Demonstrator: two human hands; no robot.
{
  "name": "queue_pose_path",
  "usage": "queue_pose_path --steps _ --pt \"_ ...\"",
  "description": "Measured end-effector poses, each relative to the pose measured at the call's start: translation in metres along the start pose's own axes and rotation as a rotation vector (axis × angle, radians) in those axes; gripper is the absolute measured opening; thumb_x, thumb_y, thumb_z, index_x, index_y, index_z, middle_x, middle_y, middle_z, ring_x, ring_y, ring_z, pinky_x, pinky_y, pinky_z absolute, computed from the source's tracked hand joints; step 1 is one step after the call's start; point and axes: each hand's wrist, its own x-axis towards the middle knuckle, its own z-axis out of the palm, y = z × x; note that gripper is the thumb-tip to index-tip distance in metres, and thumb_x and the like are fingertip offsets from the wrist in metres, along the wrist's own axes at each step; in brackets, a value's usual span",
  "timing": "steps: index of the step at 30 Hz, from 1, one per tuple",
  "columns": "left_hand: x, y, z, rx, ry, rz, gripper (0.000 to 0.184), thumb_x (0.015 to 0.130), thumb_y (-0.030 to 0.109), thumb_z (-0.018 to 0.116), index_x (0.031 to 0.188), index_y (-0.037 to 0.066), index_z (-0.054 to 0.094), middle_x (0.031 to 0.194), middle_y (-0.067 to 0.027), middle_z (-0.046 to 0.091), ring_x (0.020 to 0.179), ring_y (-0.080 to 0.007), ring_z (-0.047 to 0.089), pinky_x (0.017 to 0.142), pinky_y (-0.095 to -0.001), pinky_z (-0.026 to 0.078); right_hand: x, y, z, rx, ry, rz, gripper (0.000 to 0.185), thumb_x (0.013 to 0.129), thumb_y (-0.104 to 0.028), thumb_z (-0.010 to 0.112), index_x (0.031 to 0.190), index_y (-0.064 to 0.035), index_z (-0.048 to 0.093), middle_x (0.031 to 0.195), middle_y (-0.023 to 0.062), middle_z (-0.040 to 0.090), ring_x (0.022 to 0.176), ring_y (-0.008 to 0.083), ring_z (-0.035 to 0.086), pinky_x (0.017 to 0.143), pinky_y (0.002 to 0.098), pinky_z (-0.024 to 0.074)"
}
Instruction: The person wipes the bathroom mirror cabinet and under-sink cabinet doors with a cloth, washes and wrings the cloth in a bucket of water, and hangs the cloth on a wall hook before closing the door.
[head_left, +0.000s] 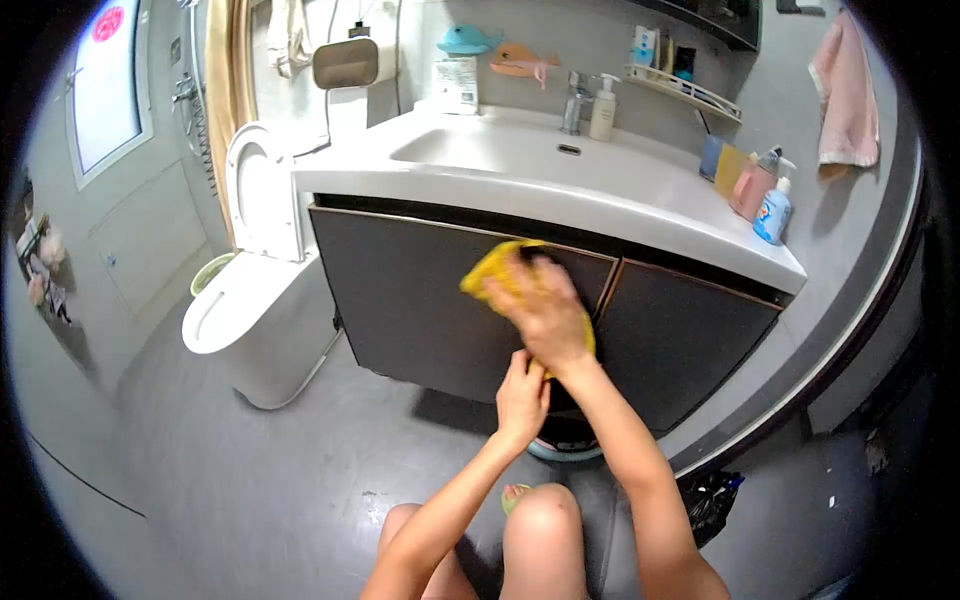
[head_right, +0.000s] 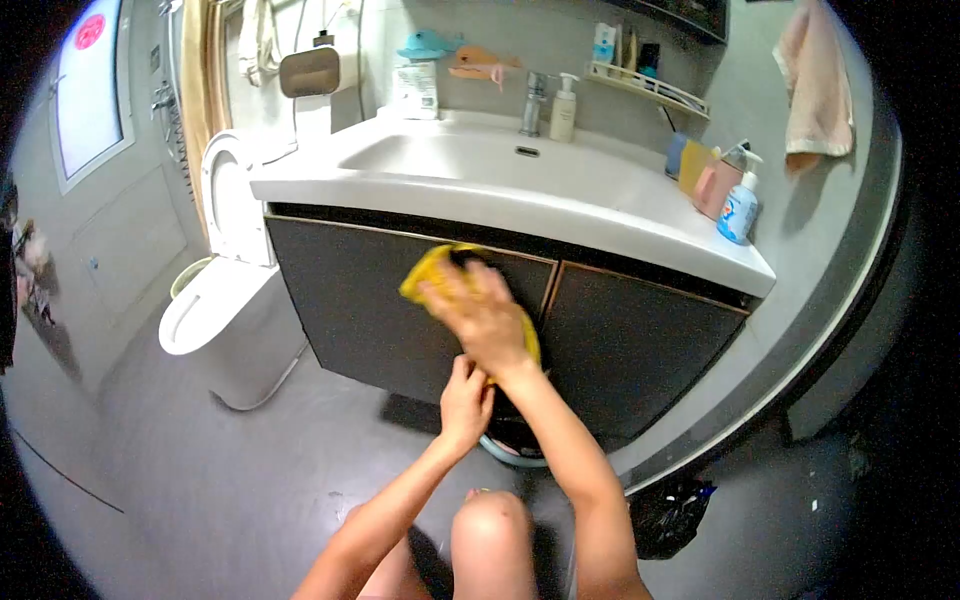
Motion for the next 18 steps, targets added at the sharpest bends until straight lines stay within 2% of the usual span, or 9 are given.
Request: queue_pose_path --steps 1,2,4,5,7,10,13,18 --pt "0.002 0.006 -0.001 -0.002 0.037 0.038 0.039 0.076 -0.002 0.063 0.114 0.005 0.059 0.118 -0.0168 0.053 0.103 -0.0378 0.058 0.084 -0.0423 0.051 -0.012 0.012 -0.005 -0.052 0.004 0.107 0.051 0.090 -0.014 0.054 0.139 -0.0285 0.050 0.150 0.0077 0.038 0.125 0.0343 0.045 0.106 0.0472 0.0366" --pt "0.004 0.011 -0.006 -0.008 0.038 0.090 0.045 0.075 -0.003 0.063 0.119 0.007 0.059 0.119 -0.0163 0.053 0.103 -0.0369 0.058 0.084 -0.0416 0.051 -0.015 0.025 -0.006 0.010 0.212 0.233 0.050 0.092 -0.012 0.052 0.140 -0.0239 0.049 0.151 0.0111 0.036 0.126 0.0348 0.043 0.105 0.0499 0.0346" --pt "0.009 0.017 -0.017 -0.019 0.025 0.170 0.056 0.073 -0.003 0.064 0.126 0.013 0.058 0.120 -0.0155 0.053 0.102 -0.0352 0.059 0.084 -0.0403 0.051 -0.021 0.038 -0.023 -0.072 0.316 0.452 0.056 0.085 -0.003 0.059 0.139 -0.0139 0.048 0.148 0.0155 0.035 0.129 0.0342 0.038 0.103 0.0490 0.0337" --pt "0.011 0.017 -0.022 -0.026 0.009 0.196 0.059 0.073 -0.003 0.065 0.129 0.015 0.057 0.120 -0.0151 0.054 0.102 -0.0343 0.060 0.084 -0.0398 0.051 -0.017 0.036 -0.030 -0.036 0.328 0.474 0.061 0.081 -0.001 0.063 0.138 -0.0150 0.048 0.141 0.0144 0.040 0.126 0.0342 0.039 0.102 0.0485 0.0336" --pt "0.011 0.013 -0.031 -0.069 0.013 0.178 0.058 0.073 -0.002 0.065 0.128 0.016 0.058 0.121 -0.0133 0.054 0.099 -0.0313 0.061 0.084 -0.0400 0.051 -0.004 0.028 -0.022 -0.136 0.259 0.430 0.060 0.079 -0.005 0.065 0.136 -0.0181 0.050 0.133 0.0115 0.043 0.122 0.0329 0.041 0.104 0.0485 0.0322" --pt "0.007 -0.004 -0.047 -0.066 0.053 0.063 0.054 0.076 -0.003 0.063 0.127 0.013 0.058 0.121 -0.0130 0.053 0.098 -0.0302 0.061 0.083 -0.0383 0.051 0.031 0.003 -0.001 -0.086 0.157 0.248 0.057 0.077 -0.011 0.067 0.131 -0.0225 0.056 0.129 0.0095 0.045 0.118 0.0309 0.043 0.100 0.0480 0.0348" --pt "0.006 -0.022 -0.073 -0.073 0.134 -0.077 0.051 0.078 -0.004 0.059 0.127 0.010 0.059 0.121 -0.0143 0.053 0.097 -0.0296 0.061 0.081 -0.0362 0.051 0.074 -0.032 0.024 -0.026 0.156 0.160 0.053 0.080 -0.014 0.064 0.132 -0.0207 0.053 0.127 0.0108 0.045 0.112 0.0333 0.047 0.097 0.0472 0.0388" --pt "0.018 -0.064 -0.113 -0.012 0.325 -0.129 0.047 0.079 -0.006 0.056 0.124 0.005 0.060 0.119 -0.0160 0.053 0.101 -0.0321 0.060 0.085 -0.0358 0.050 0.132 -0.087 0.067 -0.007 0.185 0.058 0.044 0.086 -0.015 0.057 0.130 -0.0194 0.055 0.127 0.0104 0.047 0.108 0.0329 0.048 0.098 0.0448 0.0412"
